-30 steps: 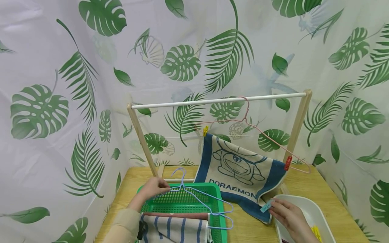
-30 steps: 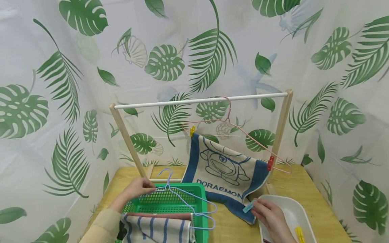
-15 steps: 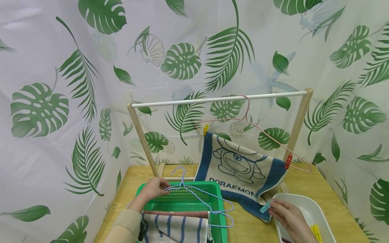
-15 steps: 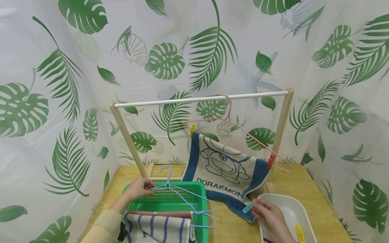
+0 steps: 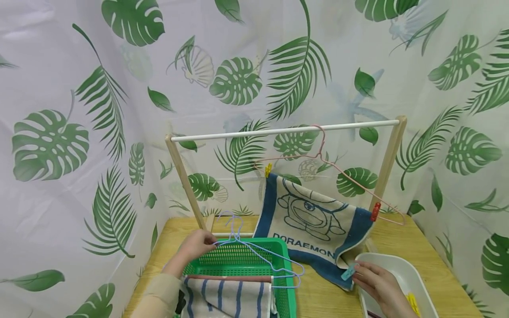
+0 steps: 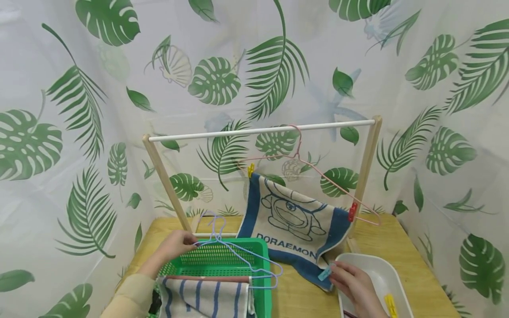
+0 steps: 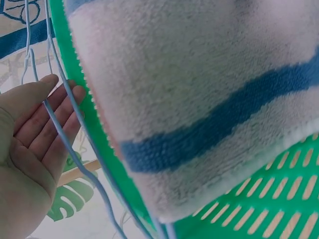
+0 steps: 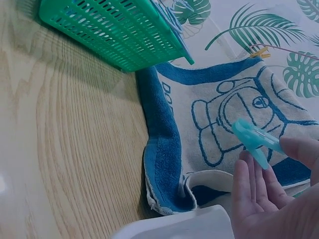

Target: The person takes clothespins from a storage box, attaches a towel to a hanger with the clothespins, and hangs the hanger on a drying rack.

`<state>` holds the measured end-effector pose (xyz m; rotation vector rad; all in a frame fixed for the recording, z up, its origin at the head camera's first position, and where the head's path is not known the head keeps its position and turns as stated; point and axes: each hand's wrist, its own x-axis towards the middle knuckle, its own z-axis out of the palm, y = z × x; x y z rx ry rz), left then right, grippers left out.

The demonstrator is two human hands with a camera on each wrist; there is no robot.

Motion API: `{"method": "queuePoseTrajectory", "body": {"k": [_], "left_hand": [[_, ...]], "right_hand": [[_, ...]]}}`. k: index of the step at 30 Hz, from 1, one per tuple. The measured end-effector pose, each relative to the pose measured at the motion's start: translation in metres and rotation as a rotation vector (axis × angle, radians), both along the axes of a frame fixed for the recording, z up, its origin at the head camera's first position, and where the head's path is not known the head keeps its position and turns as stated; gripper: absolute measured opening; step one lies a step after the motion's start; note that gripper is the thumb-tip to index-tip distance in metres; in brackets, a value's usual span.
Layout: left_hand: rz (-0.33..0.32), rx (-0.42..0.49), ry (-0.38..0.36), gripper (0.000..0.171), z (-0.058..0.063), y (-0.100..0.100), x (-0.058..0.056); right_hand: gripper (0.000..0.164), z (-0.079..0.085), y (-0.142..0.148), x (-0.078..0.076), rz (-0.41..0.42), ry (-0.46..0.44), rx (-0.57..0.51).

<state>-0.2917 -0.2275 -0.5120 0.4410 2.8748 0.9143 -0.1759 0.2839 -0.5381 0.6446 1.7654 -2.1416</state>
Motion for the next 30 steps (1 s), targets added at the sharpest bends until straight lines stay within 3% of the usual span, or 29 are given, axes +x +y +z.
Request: {"method": "queuePoseTrajectory", "body": {"k": [10, 19, 30], "left_hand": [[-0.014, 0.007, 0.010, 0.004, 0.012, -0.001, 0.004], [-0.064, 0.262, -0.174, 0.012, 0.026, -0.006, 0.009], [-0.146, 0.324, -0.225, 0.014, 0.049, -0.010, 0.018]], "right_hand": [[0.068, -0.001, 0.000, 0.000, 0.001, -0.006, -0.006], [0.069, -0.002, 0.004, -0.001, 0.007, -0.013, -0.018], [0.051, 0.001, 0.009, -0.002, 0.003, 0.015, -0.064]]}}
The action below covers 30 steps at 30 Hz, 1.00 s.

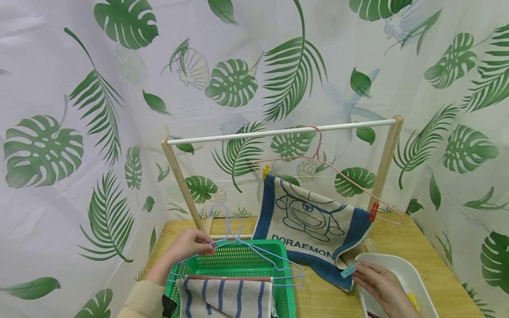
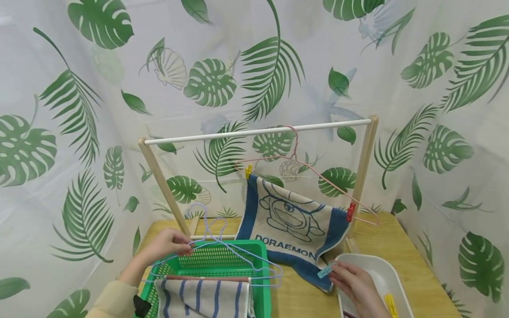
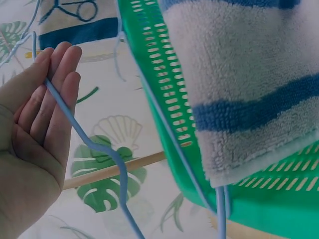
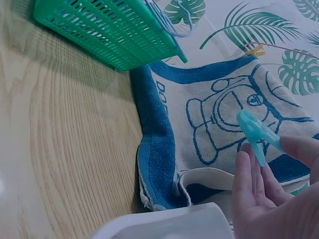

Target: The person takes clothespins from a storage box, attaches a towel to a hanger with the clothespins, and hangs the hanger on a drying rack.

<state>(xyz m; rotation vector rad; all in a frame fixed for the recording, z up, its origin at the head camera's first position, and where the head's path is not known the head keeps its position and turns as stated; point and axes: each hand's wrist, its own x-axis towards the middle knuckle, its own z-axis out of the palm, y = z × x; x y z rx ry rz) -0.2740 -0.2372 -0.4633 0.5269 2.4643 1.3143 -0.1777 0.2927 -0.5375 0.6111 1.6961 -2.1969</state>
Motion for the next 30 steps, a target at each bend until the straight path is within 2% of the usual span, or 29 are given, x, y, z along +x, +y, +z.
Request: {"method": "queuePoseTrajectory", "body": {"k": [4, 9, 14, 16, 21, 30], "left_hand": [[-0.015, 0.016, -0.001, 0.016, 0.007, 0.000, 0.001], [-0.022, 0.014, 0.016, 0.016, 0.021, 0.006, 0.005], [-0.032, 0.055, -0.003, 0.017, 0.032, 0.011, 0.007], [-0.029, 0.067, -0.009, 0.018, 0.036, 0.013, 0.007], [-0.015, 0.079, 0.002, 0.017, 0.048, 0.020, 0.009], [0.031, 0.133, 0.004, 0.017, 0.074, 0.036, 0.015]], "right_hand": [[0.047, 0.002, 0.001, 0.001, -0.002, 0.000, -0.015], [0.051, 0.005, 0.002, 0.001, 0.009, 0.002, -0.026], [0.028, 0.006, 0.005, 0.003, 0.030, 0.032, -0.042], [0.032, 0.008, 0.005, 0.002, 0.041, 0.043, -0.038], [0.067, 0.013, 0.002, -0.001, 0.062, 0.063, -0.019], [0.068, 0.032, -0.005, -0.002, 0.074, 0.100, 0.001]]}}
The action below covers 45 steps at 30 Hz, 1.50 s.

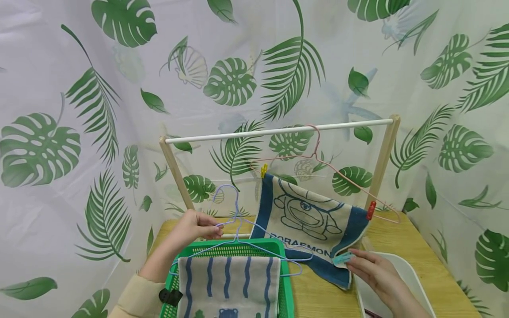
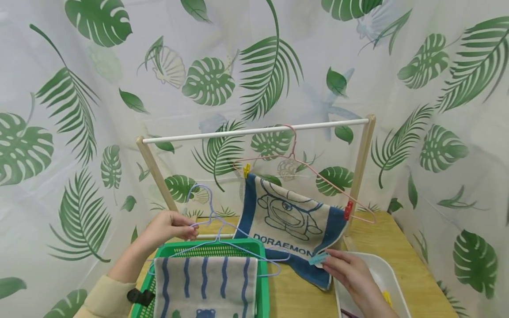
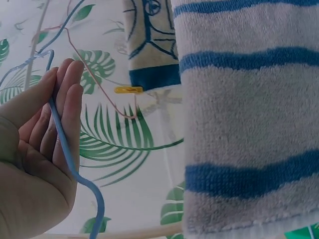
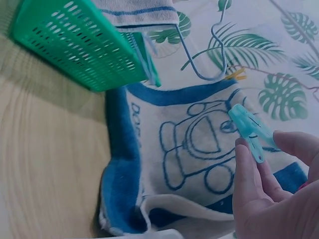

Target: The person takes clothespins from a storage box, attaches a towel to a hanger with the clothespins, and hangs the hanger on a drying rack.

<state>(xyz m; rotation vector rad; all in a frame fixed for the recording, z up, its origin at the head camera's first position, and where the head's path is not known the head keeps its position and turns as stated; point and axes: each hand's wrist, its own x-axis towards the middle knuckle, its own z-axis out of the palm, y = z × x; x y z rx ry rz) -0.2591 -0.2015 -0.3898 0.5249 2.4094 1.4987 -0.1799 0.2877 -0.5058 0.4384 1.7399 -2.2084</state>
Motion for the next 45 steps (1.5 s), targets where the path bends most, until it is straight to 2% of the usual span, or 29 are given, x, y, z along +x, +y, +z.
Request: {"method": "queuePoseTrajectory", "body": {"k": [6, 10, 17, 24, 31, 37, 45], "left_hand": [[0.047, 0.077, -0.036, 0.023, 0.015, 0.006, 0.000], [0.051, 0.086, -0.032, 0.023, 0.023, 0.010, -0.002], [0.059, 0.076, -0.024, 0.024, 0.035, 0.016, -0.003], [0.043, 0.090, 0.008, 0.024, 0.050, 0.024, -0.002], [0.051, 0.124, 0.030, 0.023, 0.071, 0.029, 0.000], [0.029, 0.132, 0.072, 0.024, 0.086, 0.033, 0.001], [0.018, 0.134, 0.100, 0.024, 0.109, 0.041, 0.004]], "right_hand": [[0.019, 0.016, -0.004, 0.000, 0.005, 0.033, -0.035], [0.023, 0.024, -0.008, 0.001, 0.008, 0.058, -0.046], [0.017, 0.036, -0.019, 0.001, 0.032, 0.086, 0.000], [0.022, 0.051, -0.027, 0.000, 0.041, 0.132, 0.020], [0.022, 0.069, -0.032, 0.001, 0.071, 0.211, 0.017], [0.028, 0.083, -0.038, 0.003, 0.083, 0.293, 0.038], [0.031, 0.101, -0.046, 0.003, 0.073, 0.394, 0.146]]}}
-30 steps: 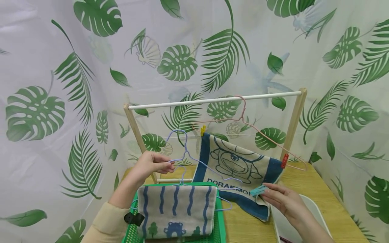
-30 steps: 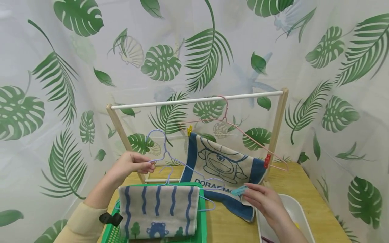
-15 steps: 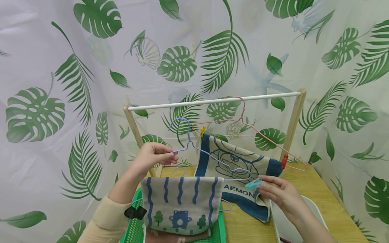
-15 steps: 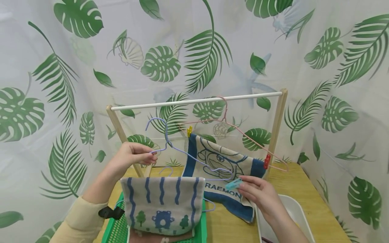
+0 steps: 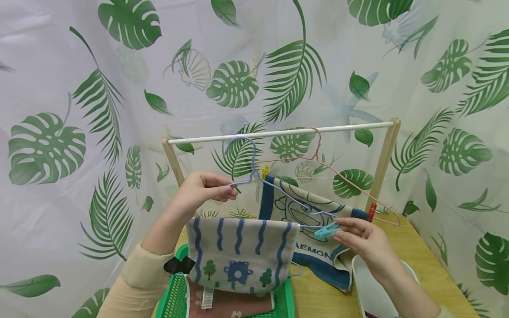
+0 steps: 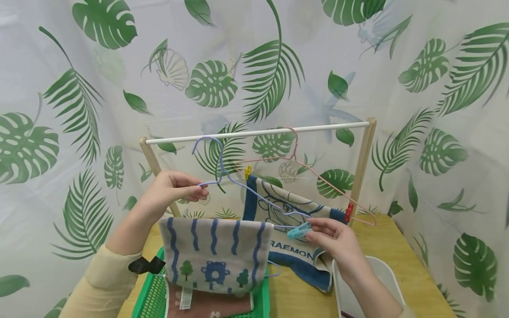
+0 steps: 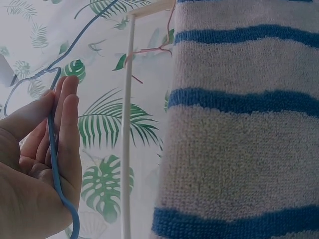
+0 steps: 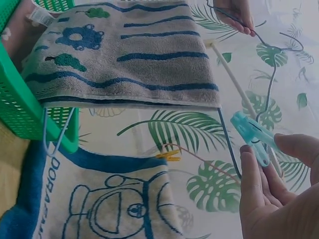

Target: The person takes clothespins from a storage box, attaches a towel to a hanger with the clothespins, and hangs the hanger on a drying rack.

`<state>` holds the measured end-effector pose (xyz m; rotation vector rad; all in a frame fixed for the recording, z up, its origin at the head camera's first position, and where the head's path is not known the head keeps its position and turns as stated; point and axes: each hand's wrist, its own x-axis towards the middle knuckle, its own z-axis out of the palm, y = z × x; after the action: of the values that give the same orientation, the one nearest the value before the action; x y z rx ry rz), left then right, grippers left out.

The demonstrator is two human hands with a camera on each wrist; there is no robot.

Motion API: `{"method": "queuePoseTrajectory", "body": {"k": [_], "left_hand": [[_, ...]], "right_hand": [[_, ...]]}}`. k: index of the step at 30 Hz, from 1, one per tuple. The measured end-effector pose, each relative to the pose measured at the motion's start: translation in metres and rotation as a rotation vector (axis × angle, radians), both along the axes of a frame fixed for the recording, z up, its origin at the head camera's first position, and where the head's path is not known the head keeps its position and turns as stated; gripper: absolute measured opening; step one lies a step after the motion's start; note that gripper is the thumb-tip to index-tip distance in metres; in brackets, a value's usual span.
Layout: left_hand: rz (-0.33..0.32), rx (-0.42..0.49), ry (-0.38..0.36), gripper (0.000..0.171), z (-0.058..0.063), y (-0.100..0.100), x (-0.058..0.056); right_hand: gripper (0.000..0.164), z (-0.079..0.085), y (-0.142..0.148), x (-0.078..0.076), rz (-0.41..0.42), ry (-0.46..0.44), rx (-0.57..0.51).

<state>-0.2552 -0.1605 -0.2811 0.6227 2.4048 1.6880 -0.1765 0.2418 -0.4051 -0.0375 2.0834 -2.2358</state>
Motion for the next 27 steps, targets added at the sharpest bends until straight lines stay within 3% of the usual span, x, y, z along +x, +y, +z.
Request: {"method": "queuePoseTrajectory", "body": {"k": [6, 11, 19, 27], "left_hand": [[-0.011, 0.015, 0.035, 0.023, 0.011, 0.004, 0.000], [-0.013, 0.051, 0.055, 0.022, 0.018, 0.006, 0.001], [-0.034, 0.170, 0.063, 0.018, 0.032, 0.005, -0.001], [-0.042, 0.186, 0.074, 0.024, 0.035, 0.006, -0.004]], "right_hand": [[0.029, 0.015, -0.008, 0.004, -0.059, 0.169, 0.049], [0.032, 0.025, -0.013, 0.008, -0.101, 0.257, 0.097], [0.032, 0.045, -0.020, 0.017, -0.163, 0.469, 0.155], [0.033, 0.061, -0.021, 0.019, -0.215, 0.559, 0.216]]}}
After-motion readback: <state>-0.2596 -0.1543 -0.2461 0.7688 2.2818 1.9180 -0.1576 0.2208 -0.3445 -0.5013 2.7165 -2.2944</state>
